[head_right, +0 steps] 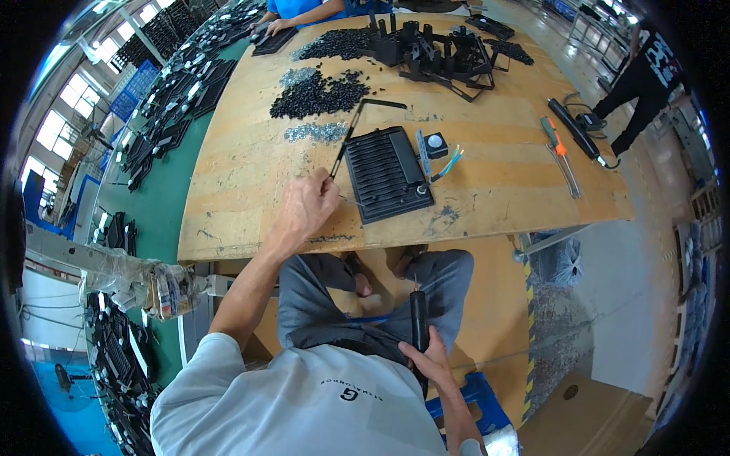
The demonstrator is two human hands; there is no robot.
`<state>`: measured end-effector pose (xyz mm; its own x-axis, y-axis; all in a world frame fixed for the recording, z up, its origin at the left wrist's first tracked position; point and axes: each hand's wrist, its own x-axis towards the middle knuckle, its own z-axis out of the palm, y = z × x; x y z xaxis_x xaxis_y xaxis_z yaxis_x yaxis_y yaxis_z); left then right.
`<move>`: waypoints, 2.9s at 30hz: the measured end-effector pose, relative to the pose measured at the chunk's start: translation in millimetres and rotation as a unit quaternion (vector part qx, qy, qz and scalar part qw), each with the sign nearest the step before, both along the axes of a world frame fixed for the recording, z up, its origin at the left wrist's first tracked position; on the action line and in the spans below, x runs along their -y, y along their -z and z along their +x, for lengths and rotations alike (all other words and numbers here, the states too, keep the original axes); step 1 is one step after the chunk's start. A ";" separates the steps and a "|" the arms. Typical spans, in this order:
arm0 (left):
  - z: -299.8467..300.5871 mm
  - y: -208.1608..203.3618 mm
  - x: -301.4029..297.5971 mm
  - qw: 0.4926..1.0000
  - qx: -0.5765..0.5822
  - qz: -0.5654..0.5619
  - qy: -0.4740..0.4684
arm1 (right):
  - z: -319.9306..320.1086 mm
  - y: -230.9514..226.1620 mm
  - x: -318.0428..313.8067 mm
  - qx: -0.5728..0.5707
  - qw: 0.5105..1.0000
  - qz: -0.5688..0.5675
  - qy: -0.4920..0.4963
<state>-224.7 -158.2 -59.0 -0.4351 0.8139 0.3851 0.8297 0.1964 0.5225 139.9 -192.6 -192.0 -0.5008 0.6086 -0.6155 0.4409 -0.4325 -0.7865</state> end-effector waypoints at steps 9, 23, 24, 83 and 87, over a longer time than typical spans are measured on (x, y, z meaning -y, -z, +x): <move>-7.8 2.7 10.4 0.997 -0.050 -0.050 -0.036 | 3.1 8.3 0.7 -0.022 1.000 -0.008 0.010; 41.7 2.9 8.7 0.996 -0.038 -0.070 0.033 | -1.4 3.2 -1.7 0.045 0.999 -0.001 -0.019; 41.8 4.6 7.1 0.996 -0.046 -0.041 0.064 | -2.0 2.7 -1.9 0.033 0.999 -0.003 -0.016; -173.1 14.2 -164.1 0.935 -0.222 -0.012 0.276 | -2.8 -20.8 1.4 0.064 0.990 0.099 -0.079; -172.8 9.2 -159.1 0.960 -0.158 0.087 0.216 | -0.8 -25.9 1.8 0.069 0.989 0.103 -0.083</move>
